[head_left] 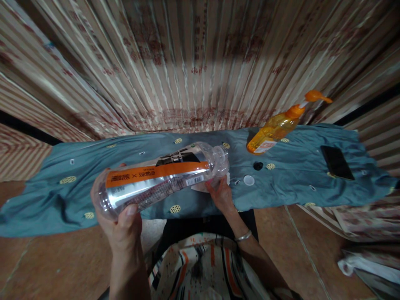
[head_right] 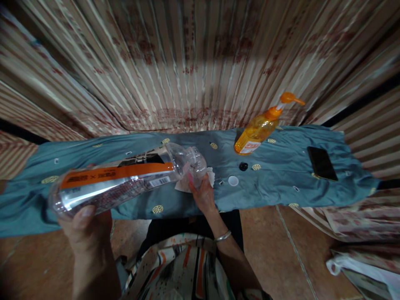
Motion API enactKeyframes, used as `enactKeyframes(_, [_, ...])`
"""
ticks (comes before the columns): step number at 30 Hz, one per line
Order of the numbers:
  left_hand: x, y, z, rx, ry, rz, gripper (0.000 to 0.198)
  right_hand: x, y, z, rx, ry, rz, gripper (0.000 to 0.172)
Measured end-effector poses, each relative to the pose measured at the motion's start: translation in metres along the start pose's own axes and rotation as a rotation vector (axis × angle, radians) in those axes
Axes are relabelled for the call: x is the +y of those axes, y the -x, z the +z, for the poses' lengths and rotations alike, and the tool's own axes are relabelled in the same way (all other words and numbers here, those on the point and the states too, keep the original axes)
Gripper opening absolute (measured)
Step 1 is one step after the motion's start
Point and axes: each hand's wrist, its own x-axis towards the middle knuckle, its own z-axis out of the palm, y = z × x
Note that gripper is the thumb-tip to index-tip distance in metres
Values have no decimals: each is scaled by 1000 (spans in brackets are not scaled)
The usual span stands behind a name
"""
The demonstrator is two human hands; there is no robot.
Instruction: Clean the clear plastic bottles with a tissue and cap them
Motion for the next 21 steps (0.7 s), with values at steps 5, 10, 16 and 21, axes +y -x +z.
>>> enactKeyframes(5, [-1, 0, 0, 12, -11, -3, 82, 0, -1, 0, 2, 1, 16, 60])
enactKeyframes(10, [-2, 0, -2, 2, 17, 13, 81, 0, 0, 0, 1, -6, 27, 63])
enactKeyframes(16, [-3, 0, -3, 12, 52, 8, 85, 1, 1, 1, 1, 8, 31, 55])
enactKeyframes(21, [-3, -1, -2, 7, 70, 11, 84, -1, 0, 1, 19, -6, 17, 55])
